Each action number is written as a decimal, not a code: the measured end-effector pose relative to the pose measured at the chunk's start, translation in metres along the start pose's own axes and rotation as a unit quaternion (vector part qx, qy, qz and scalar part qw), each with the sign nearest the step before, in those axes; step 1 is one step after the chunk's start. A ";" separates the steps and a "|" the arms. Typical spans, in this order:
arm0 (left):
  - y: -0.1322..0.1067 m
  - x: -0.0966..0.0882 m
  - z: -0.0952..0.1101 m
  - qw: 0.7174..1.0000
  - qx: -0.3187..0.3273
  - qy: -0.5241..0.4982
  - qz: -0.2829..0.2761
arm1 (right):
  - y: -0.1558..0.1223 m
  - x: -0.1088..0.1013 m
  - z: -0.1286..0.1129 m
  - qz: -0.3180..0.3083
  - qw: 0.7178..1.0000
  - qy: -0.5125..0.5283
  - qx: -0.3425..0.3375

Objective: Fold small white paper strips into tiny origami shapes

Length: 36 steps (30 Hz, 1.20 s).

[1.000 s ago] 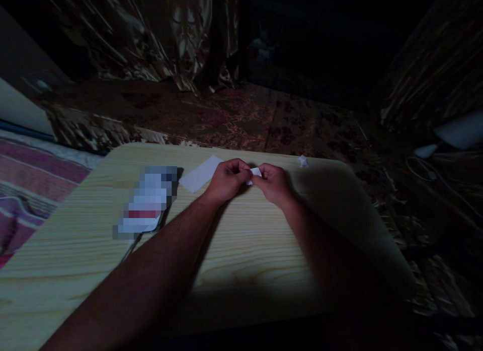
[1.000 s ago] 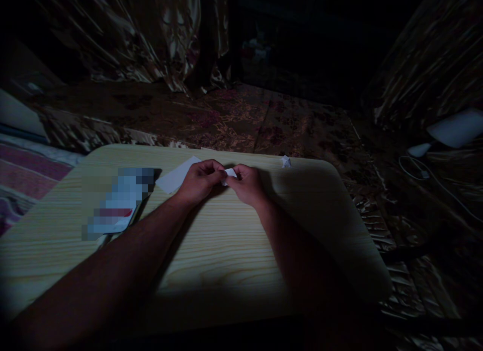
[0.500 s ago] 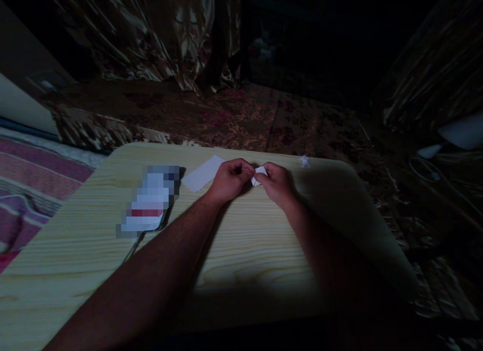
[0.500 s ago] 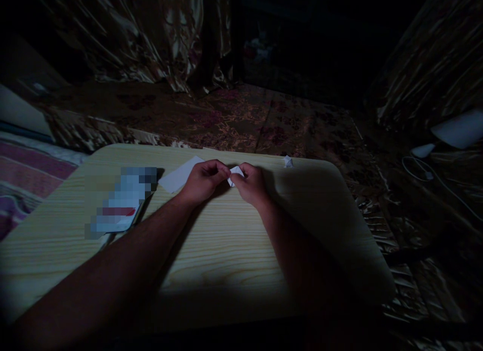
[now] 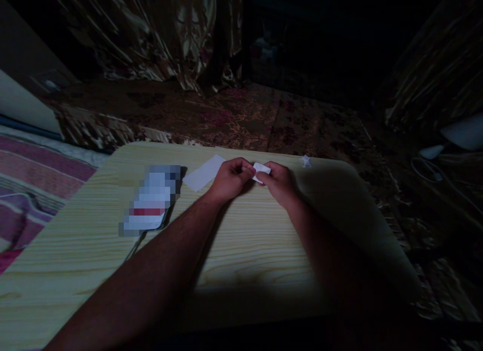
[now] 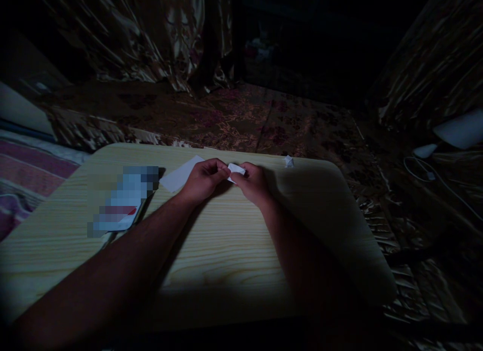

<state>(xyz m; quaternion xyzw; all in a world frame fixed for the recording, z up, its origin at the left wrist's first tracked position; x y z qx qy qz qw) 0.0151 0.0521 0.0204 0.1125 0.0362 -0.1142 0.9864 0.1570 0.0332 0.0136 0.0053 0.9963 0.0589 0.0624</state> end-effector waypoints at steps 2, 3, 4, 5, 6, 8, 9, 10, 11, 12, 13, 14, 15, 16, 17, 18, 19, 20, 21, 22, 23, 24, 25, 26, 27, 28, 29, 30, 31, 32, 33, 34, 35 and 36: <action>0.001 -0.004 -0.002 0.999 -0.008 -0.022 0.029 | 0.000 0.001 0.000 -0.003 0.999 0.038 0.006; 0.001 -0.005 -0.003 0.999 -0.013 -0.030 0.040 | 0.000 0.001 -0.001 -0.001 0.999 0.048 0.008; 0.001 -0.006 -0.004 0.998 -0.017 -0.036 0.045 | 0.000 0.000 0.000 0.005 0.999 0.052 0.009; 0.001 -0.006 -0.004 0.998 -0.020 -0.040 0.045 | 0.000 -0.001 0.000 0.015 0.998 0.055 0.010; 0.001 -0.005 -0.004 0.998 -0.023 -0.041 0.040 | 0.001 -0.002 0.001 0.024 0.998 0.057 0.011; 0.001 -0.003 -0.004 0.998 -0.029 -0.039 0.027 | 0.001 -0.004 0.001 0.038 0.997 0.062 0.012; 0.000 -0.002 -0.004 0.999 -0.030 -0.037 0.021 | 0.001 -0.005 0.002 0.042 0.997 0.066 0.010; 0.000 -0.001 -0.003 0.999 -0.032 -0.034 0.014 | 0.001 -0.005 0.002 0.044 0.997 0.069 0.008; 0.000 0.000 -0.003 0.999 -0.032 -0.032 0.008 | 0.001 -0.005 0.001 0.046 0.996 0.071 0.007; 0.000 0.000 -0.002 0.999 -0.031 -0.030 0.002 | 0.001 -0.005 0.001 0.044 0.996 0.071 0.006; -0.001 0.000 -0.002 0.999 -0.031 -0.027 -0.002 | 0.001 -0.005 0.001 0.043 0.997 0.069 0.006; -0.001 0.000 -0.002 0.999 -0.030 -0.022 -0.006 | 0.001 -0.004 0.001 0.042 0.997 0.068 0.007; 0.000 0.000 -0.002 0.999 -0.030 -0.017 -0.006 | 0.001 -0.004 0.001 0.043 0.997 0.068 0.008; 0.000 -0.001 -0.003 0.999 -0.030 -0.012 -0.004 | 0.001 -0.004 0.002 0.047 0.996 0.070 0.008; 0.000 -0.001 -0.003 0.999 -0.031 -0.010 0.000 | 0.001 -0.005 0.002 0.054 0.996 0.075 0.008; 0.000 -0.002 -0.004 0.999 -0.032 -0.011 0.004 | 0.001 -0.006 0.002 0.063 0.995 0.082 0.007; 0.000 -0.003 -0.005 0.999 -0.034 -0.015 0.010 | 0.001 -0.007 0.002 0.072 0.994 0.087 0.005; 0.001 -0.003 -0.005 0.999 -0.035 -0.019 0.016 | 0.001 -0.008 0.001 0.080 0.993 0.089 0.003; 0.001 -0.004 -0.006 0.999 -0.036 -0.022 0.022 | 0.001 -0.008 0.001 0.086 0.993 0.086 0.002; 0.001 -0.004 -0.006 0.999 -0.037 -0.022 0.026 | 0.001 -0.008 0.000 0.087 0.993 0.079 0.004; 0.001 -0.004 -0.006 0.999 -0.037 -0.019 0.029 | 0.000 -0.008 0.000 0.088 0.994 0.069 0.007; 0.001 -0.004 -0.005 0.999 -0.034 -0.013 0.031 | 0.000 -0.007 -0.001 0.086 0.995 0.056 0.011; 0.000 -0.004 -0.005 0.999 -0.030 -0.006 0.032 | -0.001 -0.006 -0.002 0.086 0.995 0.045 0.014; 0.000 -0.003 -0.004 0.999 -0.026 0.003 0.031 | -0.001 -0.006 -0.002 0.088 0.995 0.037 0.016; 0.001 -0.003 -0.004 0.999 -0.021 0.014 0.030 | -0.002 -0.006 -0.003 0.092 0.995 0.030 0.016; 0.001 -0.003 -0.004 0.999 -0.017 0.024 0.027 | -0.002 -0.006 -0.003 0.097 0.995 0.027 0.016; 0.001 -0.003 -0.003 0.999 -0.014 0.034 0.024 | -0.002 -0.006 -0.004 0.099 0.995 0.024 0.013; 0.001 -0.003 -0.004 0.999 -0.012 0.043 0.021 | -0.002 -0.005 -0.004 0.100 0.995 0.021 0.010; 0.001 -0.002 -0.004 0.999 -0.010 0.050 0.017 | -0.002 -0.005 -0.004 0.101 0.995 0.018 0.005; 0.001 -0.002 -0.004 0.998 -0.010 0.057 0.013 | -0.001 -0.005 -0.003 0.101 0.995 0.015 -0.001; 0.001 -0.002 -0.004 0.998 -0.010 0.064 0.008 | -0.001 -0.005 -0.003 0.102 0.995 0.011 -0.009; 0.001 -0.001 -0.003 0.997 -0.010 0.070 0.002 | -0.001 -0.005 -0.003 0.103 0.995 0.005 -0.018; 0.000 0.000 -0.003 0.997 -0.011 0.076 -0.004 | -0.001 -0.005 -0.004 0.103 0.994 -0.002 -0.026; 0.000 0.000 -0.002 0.997 -0.012 0.081 -0.010 | -0.001 -0.004 -0.004 0.103 0.994 -0.010 -0.035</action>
Point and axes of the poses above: each hand's wrist, its own y-axis towards the middle knuckle, its own x-axis out of the palm, z = x × y, the point moved 6 cm from there along y, towards the middle knuckle
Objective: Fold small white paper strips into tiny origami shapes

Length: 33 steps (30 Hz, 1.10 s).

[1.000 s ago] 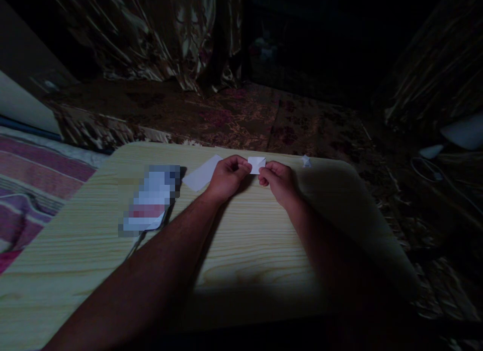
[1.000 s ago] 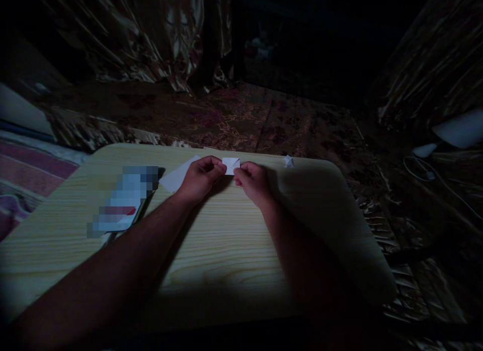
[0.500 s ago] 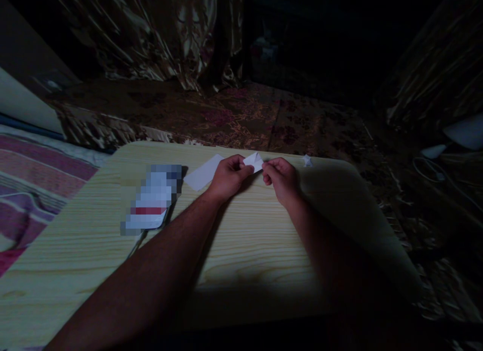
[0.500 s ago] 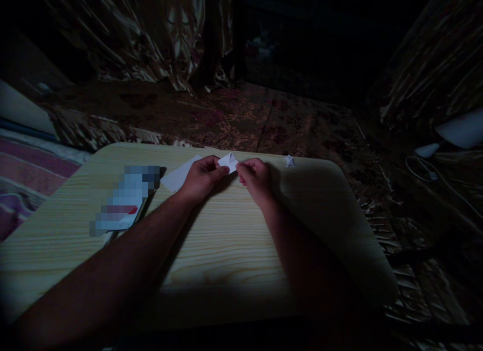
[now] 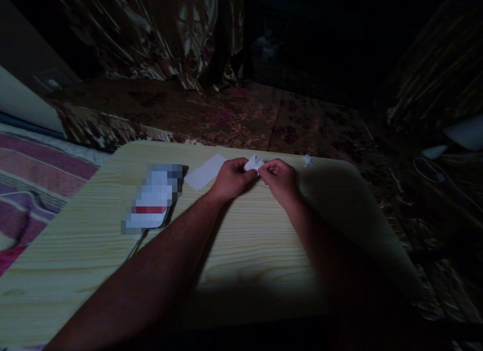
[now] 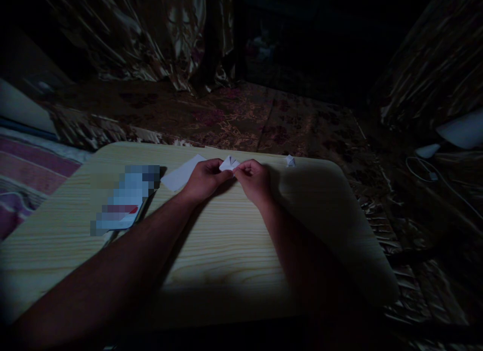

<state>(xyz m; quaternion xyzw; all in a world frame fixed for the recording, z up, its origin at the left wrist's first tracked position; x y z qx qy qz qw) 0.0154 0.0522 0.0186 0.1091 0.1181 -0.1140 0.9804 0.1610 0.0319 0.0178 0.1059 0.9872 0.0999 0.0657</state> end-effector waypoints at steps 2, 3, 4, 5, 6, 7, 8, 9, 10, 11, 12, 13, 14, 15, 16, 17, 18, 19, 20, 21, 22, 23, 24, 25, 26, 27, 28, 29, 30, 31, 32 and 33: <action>-0.001 0.000 0.002 1.000 -0.004 0.004 -0.007 | 0.000 0.000 -0.001 -0.002 1.000 -0.010 -0.016; -0.002 0.000 0.002 1.000 -0.008 0.004 -0.009 | -0.001 0.001 -0.001 -0.002 1.000 -0.012 -0.025; -0.002 0.001 0.002 1.000 -0.014 0.002 -0.011 | -0.001 0.000 -0.002 -0.002 0.999 -0.014 -0.034; -0.002 0.001 0.002 1.000 -0.019 -0.001 -0.014 | -0.002 0.000 -0.003 -0.001 0.999 -0.016 -0.044; -0.003 0.001 0.001 1.000 -0.025 -0.005 -0.017 | -0.002 0.000 -0.003 0.000 0.998 -0.020 -0.055; -0.003 0.001 0.001 0.999 -0.029 -0.010 -0.020 | -0.003 0.000 -0.004 -0.001 0.998 -0.025 -0.065; -0.003 0.002 0.000 0.999 -0.033 -0.015 -0.021 | -0.003 0.000 -0.005 -0.003 0.997 -0.033 -0.076; -0.003 0.002 -0.001 0.999 -0.036 -0.020 -0.021 | -0.003 0.000 -0.005 -0.004 0.996 -0.041 -0.085; -0.002 0.002 -0.002 0.999 -0.038 -0.024 -0.020 | -0.004 0.000 -0.006 -0.006 0.995 -0.049 -0.092; -0.002 0.002 -0.003 0.999 -0.039 -0.029 -0.019 | -0.004 0.000 -0.006 -0.008 0.994 -0.057 -0.098; -0.002 0.002 -0.004 0.998 -0.040 -0.036 -0.018 | -0.004 0.000 -0.007 -0.009 0.993 -0.063 -0.104; -0.002 0.002 -0.004 0.998 -0.041 -0.045 -0.017 | -0.005 0.000 -0.008 -0.010 0.992 -0.070 -0.108; -0.002 0.002 -0.004 0.997 -0.042 -0.056 -0.017 | -0.005 0.000 -0.009 -0.011 0.991 -0.076 -0.113; -0.002 0.002 -0.004 0.997 -0.043 -0.067 -0.017 | -0.006 -0.001 -0.011 -0.011 0.990 -0.082 -0.117; -0.002 0.002 -0.004 0.996 -0.045 -0.077 -0.017 | -0.006 -0.001 -0.012 -0.012 0.989 -0.087 -0.121; -0.002 0.002 -0.004 0.995 -0.048 -0.087 -0.017 | -0.007 -0.001 -0.014 -0.014 0.988 -0.091 -0.125; -0.002 0.002 -0.004 0.994 -0.052 -0.096 -0.018 | -0.007 0.000 -0.016 -0.016 0.987 -0.094 -0.127; -0.002 0.002 -0.004 0.993 -0.057 -0.104 -0.019 | -0.008 0.000 -0.017 -0.018 0.987 -0.096 -0.129; -0.002 0.003 -0.004 0.992 -0.062 -0.112 -0.020 | -0.008 0.000 -0.018 -0.018 0.987 -0.096 -0.130; -0.002 0.003 -0.004 0.990 -0.068 -0.120 -0.021 | -0.008 0.000 -0.019 -0.018 0.986 -0.096 -0.132; -0.002 0.003 -0.005 0.989 -0.073 -0.130 -0.022 | -0.009 0.000 -0.020 -0.016 0.986 -0.095 -0.135; -0.002 0.003 -0.005 0.987 -0.078 -0.140 -0.022 | -0.009 0.000 -0.020 -0.015 0.986 -0.093 -0.139; -0.002 0.003 -0.006 0.985 -0.082 -0.150 -0.023 | -0.009 0.000 -0.021 -0.015 0.986 -0.089 -0.143; -0.001 0.004 -0.006 0.984 -0.084 -0.158 -0.023 | -0.009 0.000 -0.021 -0.015 0.985 -0.086 -0.148; -0.001 0.004 -0.007 0.983 -0.086 -0.163 -0.025 | -0.010 0.001 -0.021 -0.016 0.985 -0.081 -0.153; -0.001 0.004 -0.007 0.982 -0.087 -0.167 -0.026 | -0.010 0.001 -0.021 -0.018 0.985 -0.079 -0.155; -0.001 0.004 -0.007 0.981 -0.087 -0.169 -0.027 | -0.010 0.001 -0.021 -0.019 0.984 -0.078 -0.156; -0.001 0.004 -0.007 0.981 -0.087 -0.170 -0.029 | -0.010 0.001 -0.021 -0.020 0.984 -0.078 -0.157; -0.001 0.004 -0.006 0.981 -0.087 -0.173 -0.031 | -0.010 0.001 -0.021 -0.021 0.984 -0.079 -0.156; -0.001 0.004 -0.006 0.980 -0.087 -0.176 -0.034 | -0.010 0.001 -0.021 -0.022 0.984 -0.080 -0.155; -0.001 0.004 -0.005 0.979 -0.087 -0.180 -0.036 | -0.010 0.001 -0.021 -0.023 0.985 -0.081 -0.153; -0.002 0.004 -0.005 0.978 -0.088 -0.184 -0.039 | -0.010 0.001 -0.021 -0.023 0.985 -0.082 -0.150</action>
Point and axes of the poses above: each hand's wrist, its own y-axis towards the middle knuckle, its own x-axis out of the palm, z = x × y, the point moved 6 cm from there along y, towards the middle knuckle
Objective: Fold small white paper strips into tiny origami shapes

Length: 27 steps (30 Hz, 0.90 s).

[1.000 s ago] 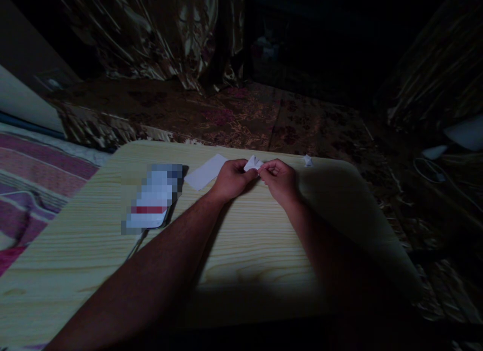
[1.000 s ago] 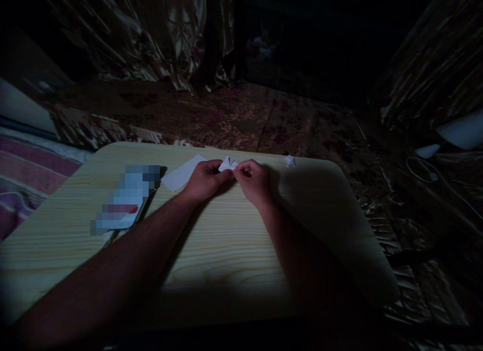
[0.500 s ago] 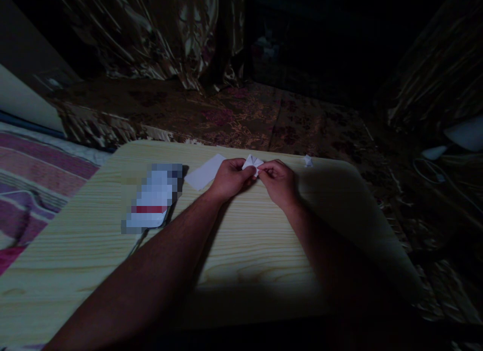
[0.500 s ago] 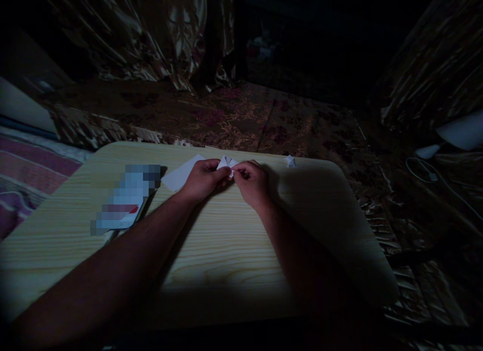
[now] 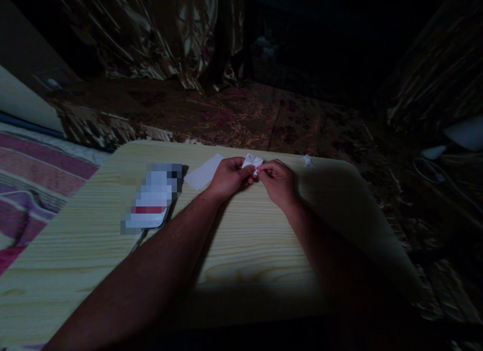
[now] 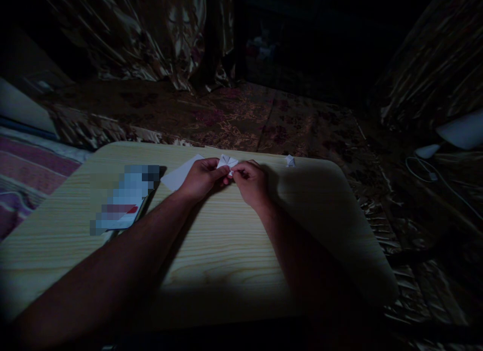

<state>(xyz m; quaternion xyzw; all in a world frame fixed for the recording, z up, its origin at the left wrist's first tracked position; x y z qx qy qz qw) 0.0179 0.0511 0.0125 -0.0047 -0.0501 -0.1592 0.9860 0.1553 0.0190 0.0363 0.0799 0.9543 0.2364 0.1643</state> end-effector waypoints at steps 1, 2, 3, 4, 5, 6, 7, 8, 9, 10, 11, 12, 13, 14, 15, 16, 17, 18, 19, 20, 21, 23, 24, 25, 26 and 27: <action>0.000 0.000 0.000 1.000 -0.001 -0.002 -0.002 | 0.000 0.000 0.000 -0.001 1.000 -0.002 0.004; 0.000 0.000 0.000 1.000 -0.001 -0.004 -0.003 | 0.000 0.000 0.001 -0.001 1.000 -0.003 0.009; 0.000 0.000 0.000 1.000 -0.003 -0.004 -0.004 | 0.000 0.000 0.001 0.000 1.000 -0.003 0.015; 0.000 0.000 0.000 1.000 -0.004 -0.004 -0.005 | 0.000 0.000 0.002 0.000 1.000 -0.002 0.018; 0.000 0.000 0.000 1.000 -0.006 -0.005 -0.005 | 0.000 0.000 0.002 0.000 1.000 0.000 0.018; 0.000 0.000 0.000 1.000 -0.008 -0.006 -0.004 | 0.000 0.000 0.001 -0.001 1.000 0.002 0.016; 0.000 0.000 -0.001 1.000 -0.009 -0.008 -0.003 | 0.000 0.000 0.001 -0.002 1.000 0.005 0.014; 0.000 0.000 -0.001 1.000 -0.009 -0.009 0.000 | 0.000 0.001 0.001 -0.002 1.000 0.007 0.012; 0.000 0.000 -0.001 1.000 -0.008 -0.011 0.002 | 0.000 0.001 0.001 -0.003 1.000 0.011 0.013; 0.000 0.000 0.000 1.000 -0.006 -0.014 0.004 | 0.000 0.001 0.001 -0.003 1.000 0.019 0.020; 0.000 0.001 0.000 1.000 -0.005 -0.016 0.005 | 0.000 0.002 0.003 -0.002 0.999 0.032 0.034; 0.000 0.001 0.000 1.000 -0.004 -0.018 0.006 | 0.000 0.002 0.005 -0.002 0.997 0.051 0.054; 0.000 0.001 0.000 1.000 -0.004 -0.017 0.006 | 0.000 0.002 0.008 -0.001 0.994 0.072 0.076; 0.000 0.001 0.001 1.000 -0.004 -0.016 0.006 | 0.000 0.002 0.011 -0.001 0.991 0.093 0.099; 0.000 0.001 0.001 1.000 -0.004 -0.012 0.006 | 0.000 0.002 0.014 -0.002 0.987 0.110 0.118; 0.000 0.001 0.001 1.000 -0.001 -0.009 0.006 | 0.000 0.002 0.016 -0.005 0.983 0.122 0.134; 0.000 0.002 0.001 1.000 0.002 -0.006 0.005 | 0.000 0.002 0.018 -0.008 0.981 0.129 0.146; 0.000 0.002 0.001 1.000 0.007 -0.004 0.003 | 0.001 0.002 0.020 -0.012 0.979 0.134 0.155; 0.001 0.002 0.001 1.000 0.012 -0.003 -0.001 | 0.001 0.002 0.021 -0.017 0.977 0.137 0.162; 0.001 0.002 0.001 1.000 0.018 -0.001 -0.003 | 0.001 0.002 0.023 -0.019 0.976 0.139 0.169; 0.002 0.002 0.001 1.000 0.023 0.000 -0.004 | 0.002 0.002 0.024 -0.020 0.974 0.140 0.174; 0.002 0.001 0.000 1.000 0.030 0.004 0.001 | 0.002 0.002 0.026 -0.022 0.973 0.137 0.184; 0.002 0.001 0.000 0.999 0.033 0.006 0.004 | 0.001 0.002 0.027 -0.024 0.973 0.134 0.188; 0.002 0.001 0.000 0.999 0.033 0.009 0.007 | 0.001 0.003 0.027 -0.027 0.973 0.130 0.191; 0.002 0.000 -0.001 0.999 0.032 0.013 0.009 | 0.001 0.003 0.027 -0.030 0.973 0.125 0.192; 0.002 0.000 -0.001 0.999 0.030 0.018 0.009 | 0.001 0.004 0.026 -0.032 0.973 0.121 0.193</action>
Point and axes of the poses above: each hand's wrist, its own y-axis towards the middle knuckle, its own x-axis out of the palm, z = x × y, the point moved 6 cm from there along y, towards the middle knuckle
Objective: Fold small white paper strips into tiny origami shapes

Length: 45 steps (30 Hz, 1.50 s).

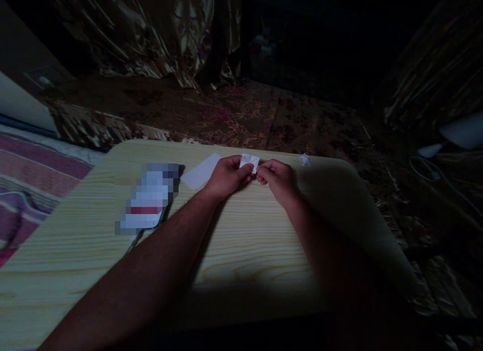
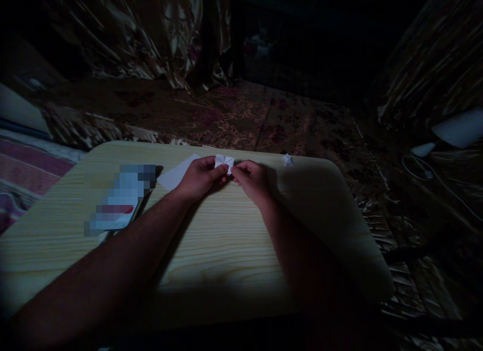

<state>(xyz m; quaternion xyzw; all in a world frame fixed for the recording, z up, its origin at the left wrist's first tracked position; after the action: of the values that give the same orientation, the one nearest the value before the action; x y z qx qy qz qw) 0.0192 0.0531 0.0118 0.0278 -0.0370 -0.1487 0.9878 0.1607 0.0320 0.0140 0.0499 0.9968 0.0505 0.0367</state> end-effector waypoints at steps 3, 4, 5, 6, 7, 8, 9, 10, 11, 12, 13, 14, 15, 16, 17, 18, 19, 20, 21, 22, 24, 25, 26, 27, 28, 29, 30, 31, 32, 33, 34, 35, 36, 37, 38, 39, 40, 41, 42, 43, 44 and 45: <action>-0.001 -0.001 0.000 1.000 -0.007 0.013 0.003 | 0.000 0.001 -0.001 0.002 1.000 -0.015 0.003; -0.001 -0.001 -0.001 1.000 -0.008 0.016 0.005 | 0.000 0.001 -0.002 0.004 1.000 -0.019 0.005; -0.001 -0.001 -0.001 1.000 -0.009 0.018 0.005 | 0.000 0.001 -0.002 0.006 1.000 -0.021 0.007; -0.001 -0.001 -0.001 1.000 -0.010 0.021 0.005 | 0.000 0.001 -0.002 0.006 1.000 -0.022 0.007; 0.000 -0.002 -0.002 1.000 -0.009 0.025 0.004 | 0.000 0.002 -0.002 0.006 1.000 -0.022 0.006; 0.000 -0.002 -0.002 1.000 -0.008 0.029 0.004 | 0.000 0.002 -0.002 0.004 1.000 -0.021 0.004; 0.000 -0.002 -0.002 0.999 -0.007 0.031 0.004 | 0.001 0.002 -0.001 0.004 1.000 -0.022 0.003; 0.000 -0.002 -0.002 0.999 -0.007 0.032 0.005 | 0.001 0.002 -0.001 0.003 1.000 -0.023 0.002; 0.000 -0.002 -0.002 1.000 -0.006 0.030 0.006 | 0.001 0.002 0.000 0.003 1.000 -0.026 0.001; 0.000 -0.002 -0.001 1.000 -0.005 0.027 0.007 | 0.002 0.002 0.001 0.003 1.000 -0.028 -0.001; 0.000 -0.002 0.000 1.000 -0.004 0.024 0.008 | 0.002 0.002 0.002 0.003 1.000 -0.030 -0.004; 0.000 -0.001 0.001 1.000 -0.001 0.021 0.008 | 0.002 0.002 0.003 0.004 0.999 -0.032 -0.009; 0.000 -0.001 0.002 1.000 0.001 0.019 0.008 | 0.003 0.002 0.004 0.004 0.999 -0.035 -0.015; -0.001 -0.001 0.002 1.000 0.003 0.016 0.009 | 0.003 0.002 0.004 0.003 0.999 -0.039 -0.021; -0.001 -0.001 0.003 1.000 0.006 0.014 0.009 | 0.003 0.002 0.004 0.002 0.999 -0.044 -0.026; -0.001 -0.001 0.003 1.000 0.008 0.013 0.009 | 0.003 0.002 0.004 0.003 0.998 -0.050 -0.031; -0.001 -0.001 0.003 1.000 0.011 0.015 0.009 | 0.003 0.002 0.004 0.003 0.998 -0.056 -0.035; -0.001 -0.001 0.004 1.000 0.014 0.018 0.009 | 0.003 0.002 0.004 0.005 0.997 -0.062 -0.039; 0.000 -0.002 0.003 1.000 0.017 0.022 0.010 | 0.003 0.002 0.004 0.007 0.997 -0.068 -0.040; 0.000 -0.002 0.003 0.999 0.020 0.028 0.013 | 0.003 0.002 0.005 0.008 0.997 -0.073 -0.040; 0.000 -0.004 0.002 0.999 0.025 0.040 0.022 | 0.003 0.002 0.005 0.010 0.996 -0.079 -0.041; 0.000 -0.005 0.001 0.998 0.027 0.046 0.025 | 0.003 0.002 0.005 0.009 0.996 -0.081 -0.042; 0.001 -0.005 0.001 0.998 0.030 0.052 0.028 | 0.003 0.002 0.005 0.009 0.996 -0.082 -0.043; 0.001 -0.005 0.001 0.997 0.033 0.056 0.031 | 0.004 0.003 0.005 0.007 0.996 -0.083 -0.044; 0.001 -0.006 0.001 0.997 0.035 0.057 0.033 | 0.004 0.003 0.005 0.006 0.996 -0.082 -0.045; 0.001 -0.006 0.001 0.997 0.036 0.056 0.034 | 0.004 0.003 0.005 0.005 0.996 -0.080 -0.043; 0.001 -0.006 0.001 0.997 0.036 0.052 0.036 | 0.003 0.003 0.004 0.003 0.996 -0.074 -0.040; 0.001 -0.006 0.000 0.998 0.034 0.047 0.037 | 0.003 0.003 0.004 0.001 0.997 -0.065 -0.034; 0.001 -0.006 0.000 0.998 0.031 0.039 0.039 | 0.003 0.003 0.004 0.000 0.998 -0.056 -0.026; 0.001 -0.006 0.001 0.998 0.029 0.029 0.040 | 0.003 0.003 0.004 -0.001 0.999 -0.045 -0.017; 0.001 -0.006 0.001 0.999 0.028 0.018 0.041 | 0.003 0.003 0.003 -0.003 0.999 -0.035 -0.007; 0.001 -0.006 0.001 0.999 0.027 0.007 0.040 | 0.003 0.003 0.003 -0.005 1.000 -0.026 0.002; 0.002 -0.006 0.001 0.999 0.026 -0.004 0.039 | 0.003 0.003 0.003 -0.006 1.000 -0.018 0.010; 0.002 -0.005 0.001 0.999 0.023 -0.014 0.037 | 0.003 0.003 0.002 -0.008 1.000 -0.011 0.016; 0.002 -0.005 0.001 0.999 0.019 -0.023 0.034 | 0.003 0.002 0.002 -0.011 1.000 -0.005 0.019; 0.002 -0.005 0.001 0.999 0.014 -0.031 0.032 | 0.003 0.002 0.002 -0.014 1.000 0.001 0.020; 0.003 -0.005 0.000 0.999 0.010 -0.038 0.030 | 0.004 0.003 0.002 -0.019 1.000 0.005 0.021; 0.003 -0.005 0.000 0.999 0.006 -0.044 0.029 | 0.004 0.003 0.002 -0.024 0.999 0.009 0.020; 0.003 -0.005 0.000 0.998 0.004 -0.048 0.028 | 0.004 0.003 0.002 -0.030 0.999 0.011 0.018; 0.003 -0.005 0.000 0.998 0.003 -0.051 0.027 | 0.004 0.003 0.002 -0.035 0.999 0.013 0.016; 0.003 -0.005 0.000 0.998 0.002 -0.053 0.026 | 0.004 0.003 0.002 -0.040 0.999 0.015 0.014; 0.004 -0.005 -0.001 0.998 0.001 -0.055 0.023 | 0.004 0.003 0.003 -0.043 0.999 0.017 0.013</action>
<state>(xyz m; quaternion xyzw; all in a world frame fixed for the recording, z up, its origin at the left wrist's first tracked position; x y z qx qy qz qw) 0.0154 0.0582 0.0110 0.0200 -0.0918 -0.1267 0.9875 0.1579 0.0367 0.0117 0.0067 0.9991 0.0370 0.0208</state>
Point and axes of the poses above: each hand's wrist, its own y-axis towards the middle knuckle, its own x-axis out of the palm, z = x × y, the point moved 6 cm from there along y, towards the middle knuckle
